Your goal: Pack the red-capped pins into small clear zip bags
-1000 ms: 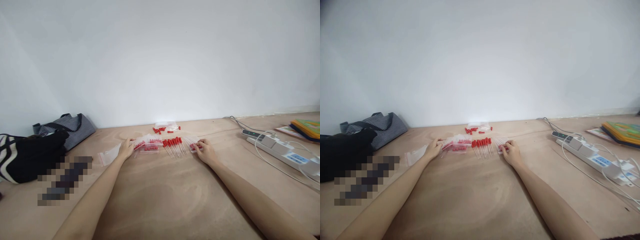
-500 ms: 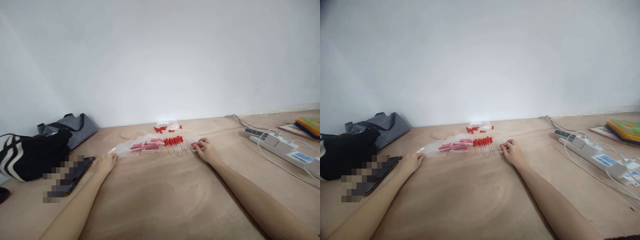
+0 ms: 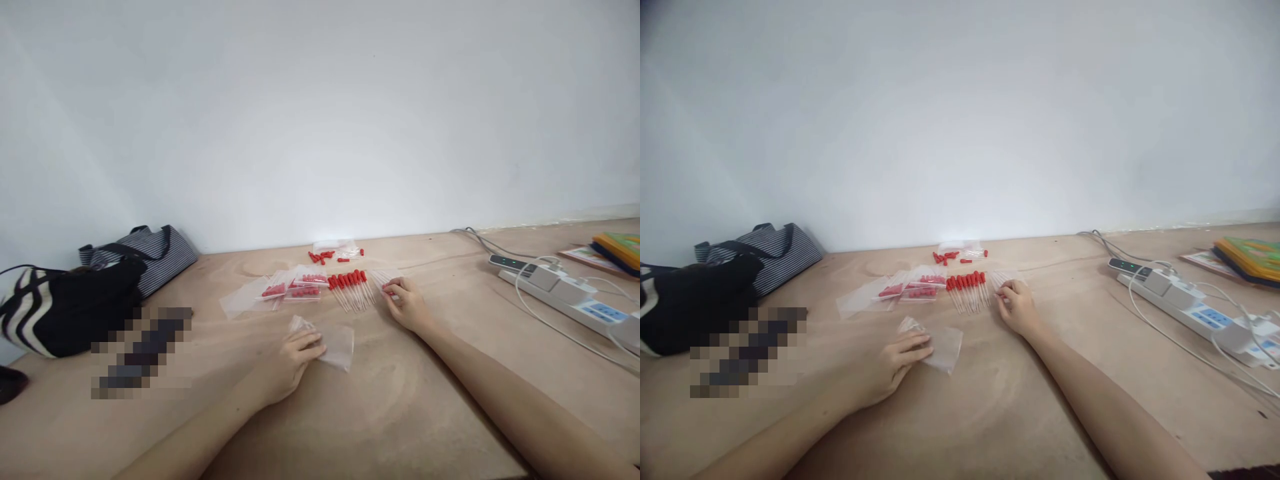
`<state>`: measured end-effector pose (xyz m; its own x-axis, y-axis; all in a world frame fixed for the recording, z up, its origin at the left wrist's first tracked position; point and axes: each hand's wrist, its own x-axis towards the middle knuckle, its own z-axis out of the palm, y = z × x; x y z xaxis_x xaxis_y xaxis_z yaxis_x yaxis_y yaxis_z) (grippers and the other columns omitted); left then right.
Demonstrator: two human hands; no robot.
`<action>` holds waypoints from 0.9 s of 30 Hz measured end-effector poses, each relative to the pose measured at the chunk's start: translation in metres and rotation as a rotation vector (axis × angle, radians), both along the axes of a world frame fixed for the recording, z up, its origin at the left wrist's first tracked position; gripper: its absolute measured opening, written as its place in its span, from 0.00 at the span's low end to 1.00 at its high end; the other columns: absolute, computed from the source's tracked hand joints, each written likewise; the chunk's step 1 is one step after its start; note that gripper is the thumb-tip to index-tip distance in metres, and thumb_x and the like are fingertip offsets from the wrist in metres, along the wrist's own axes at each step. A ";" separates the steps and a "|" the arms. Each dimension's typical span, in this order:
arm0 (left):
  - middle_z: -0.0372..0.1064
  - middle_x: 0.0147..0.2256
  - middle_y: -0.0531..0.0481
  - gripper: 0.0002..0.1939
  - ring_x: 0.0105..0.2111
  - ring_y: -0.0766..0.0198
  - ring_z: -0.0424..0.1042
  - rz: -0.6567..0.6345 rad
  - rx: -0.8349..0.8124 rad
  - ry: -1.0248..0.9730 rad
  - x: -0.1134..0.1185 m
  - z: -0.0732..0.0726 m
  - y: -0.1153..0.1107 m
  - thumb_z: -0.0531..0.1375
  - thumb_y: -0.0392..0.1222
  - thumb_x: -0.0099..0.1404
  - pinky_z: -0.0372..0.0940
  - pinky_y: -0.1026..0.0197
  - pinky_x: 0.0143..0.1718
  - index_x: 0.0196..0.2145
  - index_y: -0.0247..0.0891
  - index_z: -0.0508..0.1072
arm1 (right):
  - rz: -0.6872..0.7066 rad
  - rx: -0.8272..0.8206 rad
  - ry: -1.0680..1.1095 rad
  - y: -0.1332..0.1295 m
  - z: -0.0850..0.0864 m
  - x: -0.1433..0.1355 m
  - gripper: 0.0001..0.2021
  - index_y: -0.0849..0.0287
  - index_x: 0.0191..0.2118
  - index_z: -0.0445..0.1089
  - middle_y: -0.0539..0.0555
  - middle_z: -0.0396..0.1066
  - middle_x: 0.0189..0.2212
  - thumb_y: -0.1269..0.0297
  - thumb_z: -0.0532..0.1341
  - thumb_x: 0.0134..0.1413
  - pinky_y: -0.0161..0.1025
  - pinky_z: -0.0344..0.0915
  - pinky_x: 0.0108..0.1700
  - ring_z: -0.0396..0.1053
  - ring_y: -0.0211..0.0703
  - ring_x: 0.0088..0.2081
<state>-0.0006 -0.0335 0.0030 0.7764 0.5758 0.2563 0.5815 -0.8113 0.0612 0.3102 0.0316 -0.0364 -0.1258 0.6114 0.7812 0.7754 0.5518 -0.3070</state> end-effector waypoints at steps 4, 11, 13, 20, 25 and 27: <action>0.61 0.52 0.55 0.24 0.53 0.57 0.55 -0.019 -0.020 -0.015 -0.007 0.013 0.015 0.46 0.27 0.60 0.53 0.47 0.50 0.35 0.54 0.75 | 0.079 0.006 -0.056 -0.008 0.004 -0.009 0.05 0.58 0.30 0.67 0.55 0.65 0.32 0.69 0.54 0.50 0.41 0.62 0.37 0.64 0.42 0.35; 0.66 0.41 0.43 0.19 0.43 0.57 0.65 0.486 -0.048 -0.266 0.001 0.015 0.007 0.45 0.33 0.61 0.60 0.53 0.44 0.44 0.36 0.69 | 0.271 -0.048 -0.164 -0.026 0.014 -0.035 0.05 0.58 0.32 0.67 0.54 0.67 0.29 0.70 0.54 0.51 0.40 0.60 0.35 0.62 0.41 0.32; 0.62 0.47 0.39 0.21 0.48 0.52 0.61 0.563 -0.133 -0.167 0.012 0.011 -0.002 0.47 0.43 0.63 0.58 0.50 0.47 0.51 0.32 0.63 | 0.319 -0.072 -0.216 -0.030 0.015 -0.041 0.06 0.58 0.33 0.67 0.54 0.67 0.29 0.71 0.53 0.51 0.40 0.59 0.35 0.61 0.41 0.33; 0.51 0.57 0.51 0.22 0.58 0.57 0.47 0.175 -0.406 0.106 0.015 0.023 0.004 0.49 0.31 0.58 0.37 0.42 0.56 0.48 0.48 0.66 | 0.375 -0.124 -0.264 -0.035 0.017 -0.043 0.09 0.58 0.37 0.69 0.55 0.68 0.30 0.70 0.53 0.53 0.41 0.59 0.36 0.61 0.42 0.34; 0.51 0.57 0.42 0.19 0.58 0.56 0.47 0.359 -0.304 -0.080 0.024 0.019 0.009 0.48 0.36 0.62 0.46 0.48 0.56 0.51 0.36 0.64 | 0.358 -0.209 -0.256 -0.040 0.022 -0.041 0.11 0.56 0.40 0.69 0.55 0.68 0.33 0.62 0.54 0.53 0.43 0.58 0.39 0.62 0.43 0.36; 0.46 0.58 0.39 0.26 0.59 0.53 0.43 0.345 -0.308 -0.064 0.031 0.012 0.006 0.49 0.47 0.63 0.44 0.45 0.56 0.56 0.35 0.55 | 0.377 -0.233 -0.285 -0.043 0.025 -0.042 0.13 0.55 0.41 0.69 0.55 0.68 0.35 0.58 0.54 0.53 0.44 0.57 0.41 0.62 0.43 0.38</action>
